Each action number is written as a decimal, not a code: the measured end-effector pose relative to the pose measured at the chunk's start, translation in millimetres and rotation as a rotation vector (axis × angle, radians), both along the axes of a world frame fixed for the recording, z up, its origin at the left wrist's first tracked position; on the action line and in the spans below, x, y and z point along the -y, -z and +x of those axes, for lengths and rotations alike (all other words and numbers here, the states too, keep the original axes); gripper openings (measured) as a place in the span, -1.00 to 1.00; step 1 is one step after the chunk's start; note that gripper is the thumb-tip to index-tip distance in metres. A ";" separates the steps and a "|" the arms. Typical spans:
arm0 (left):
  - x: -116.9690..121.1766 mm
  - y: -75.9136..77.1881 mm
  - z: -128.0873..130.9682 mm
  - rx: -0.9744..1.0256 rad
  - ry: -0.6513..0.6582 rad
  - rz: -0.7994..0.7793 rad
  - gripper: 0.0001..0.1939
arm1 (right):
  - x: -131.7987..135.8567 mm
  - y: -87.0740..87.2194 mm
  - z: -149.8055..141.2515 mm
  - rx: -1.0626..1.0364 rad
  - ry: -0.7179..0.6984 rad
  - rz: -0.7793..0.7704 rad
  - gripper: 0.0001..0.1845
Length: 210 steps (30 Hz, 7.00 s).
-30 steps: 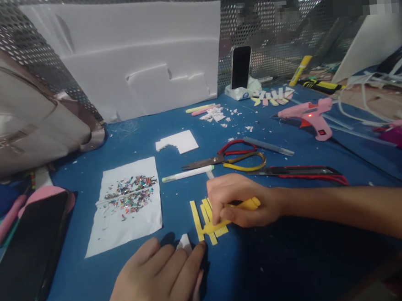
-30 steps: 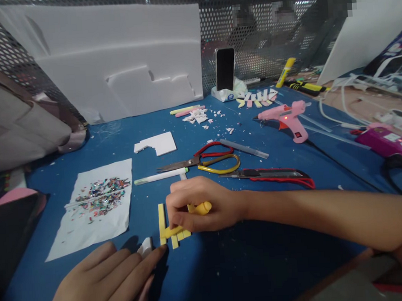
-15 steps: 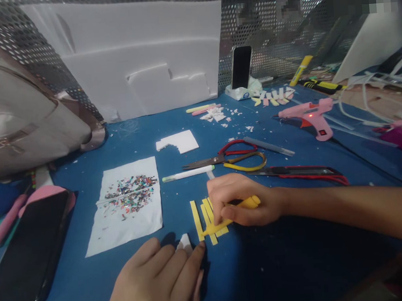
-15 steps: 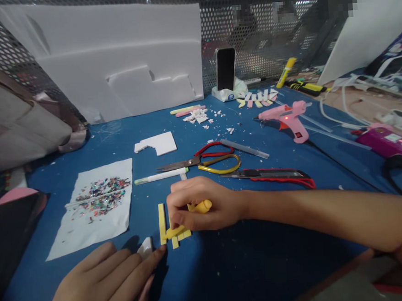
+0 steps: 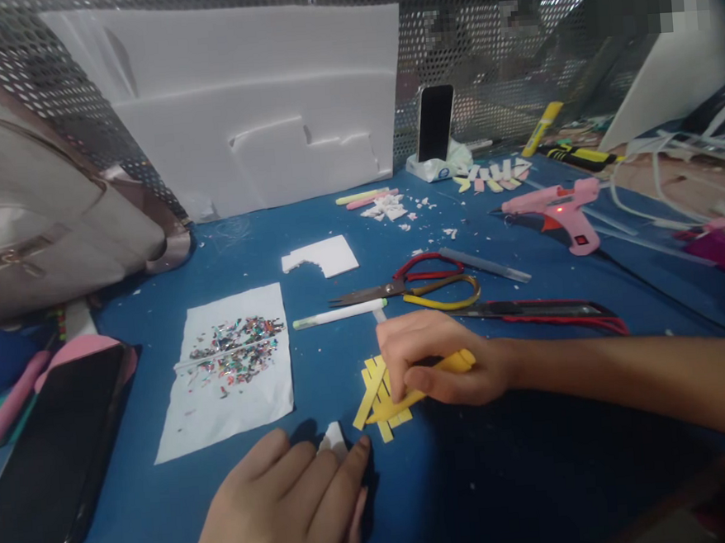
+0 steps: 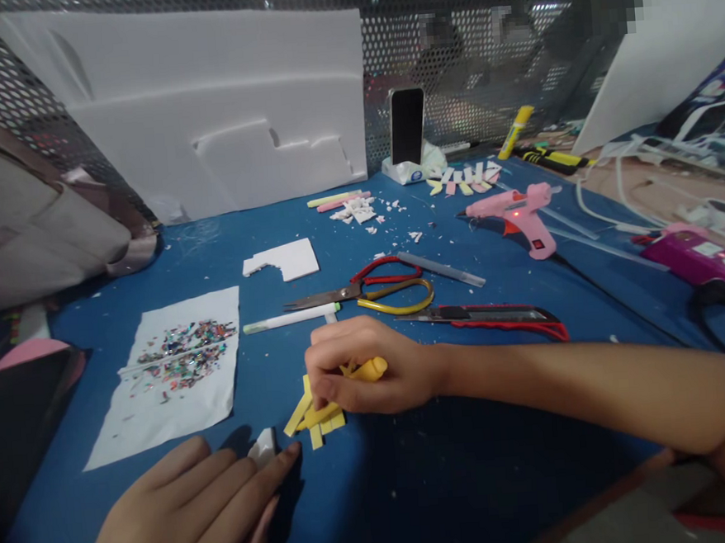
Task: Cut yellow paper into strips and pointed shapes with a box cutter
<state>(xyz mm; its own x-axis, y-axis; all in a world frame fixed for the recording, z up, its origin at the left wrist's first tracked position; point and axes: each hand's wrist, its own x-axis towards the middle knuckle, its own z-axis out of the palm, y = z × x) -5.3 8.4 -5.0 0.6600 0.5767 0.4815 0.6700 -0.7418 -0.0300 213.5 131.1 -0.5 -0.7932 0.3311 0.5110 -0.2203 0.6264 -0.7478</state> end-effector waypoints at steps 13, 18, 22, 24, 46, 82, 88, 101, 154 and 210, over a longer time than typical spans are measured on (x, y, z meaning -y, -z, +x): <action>-1.2 -10.8 -1.1 0.104 -0.063 -0.011 -0.74 | 2.5 2.8 3.5 -0.123 0.414 -0.106 -0.48; -5.2 -13.3 -2.4 0.026 -0.097 -0.079 -0.77 | 3.6 -1.3 0.5 -0.091 0.440 -0.113 -0.50; -5.2 -11.3 -1.6 0.041 -0.094 -0.081 -0.76 | 2.8 -3.6 -0.1 -0.050 0.435 -0.079 -0.51; -4.2 -9.0 -1.1 0.059 -0.082 -0.088 -0.75 | 2.1 -3.7 0.3 -0.030 0.412 -0.052 -0.52; -0.4 -8.7 0.3 0.088 -0.041 -0.111 -0.71 | -0.4 -1.2 0.2 0.058 0.148 0.039 -0.67; -2.8 0.0 -0.7 0.122 -0.007 -0.060 -0.68 | -0.5 -6.2 -2.8 0.174 0.253 0.095 -0.63; -2.7 3.2 -1.0 0.124 -0.007 -0.071 -0.68 | -0.8 -1.6 -1.5 0.074 0.121 0.028 -0.66; -2.0 3.1 -2.2 0.130 0.005 -0.079 -0.68 | -1.5 -2.0 -0.8 0.144 0.162 0.067 -0.58; -3.8 8.9 2.0 -0.024 0.111 -0.064 -0.60 | -1.8 -1.9 -0.5 0.157 0.238 0.059 -0.53; -2.7 7.6 -1.9 -0.034 0.112 -0.111 -0.61 | -0.2 -2.0 0.1 0.097 0.161 0.046 -0.51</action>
<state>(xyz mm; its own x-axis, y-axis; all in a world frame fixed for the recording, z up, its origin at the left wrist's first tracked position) -7.2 11.1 -12.6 0.7379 0.5475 0.3947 0.5832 -0.8115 0.0353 213.6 131.3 1.6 -0.7782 0.4360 0.4521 -0.0426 0.6815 -0.7306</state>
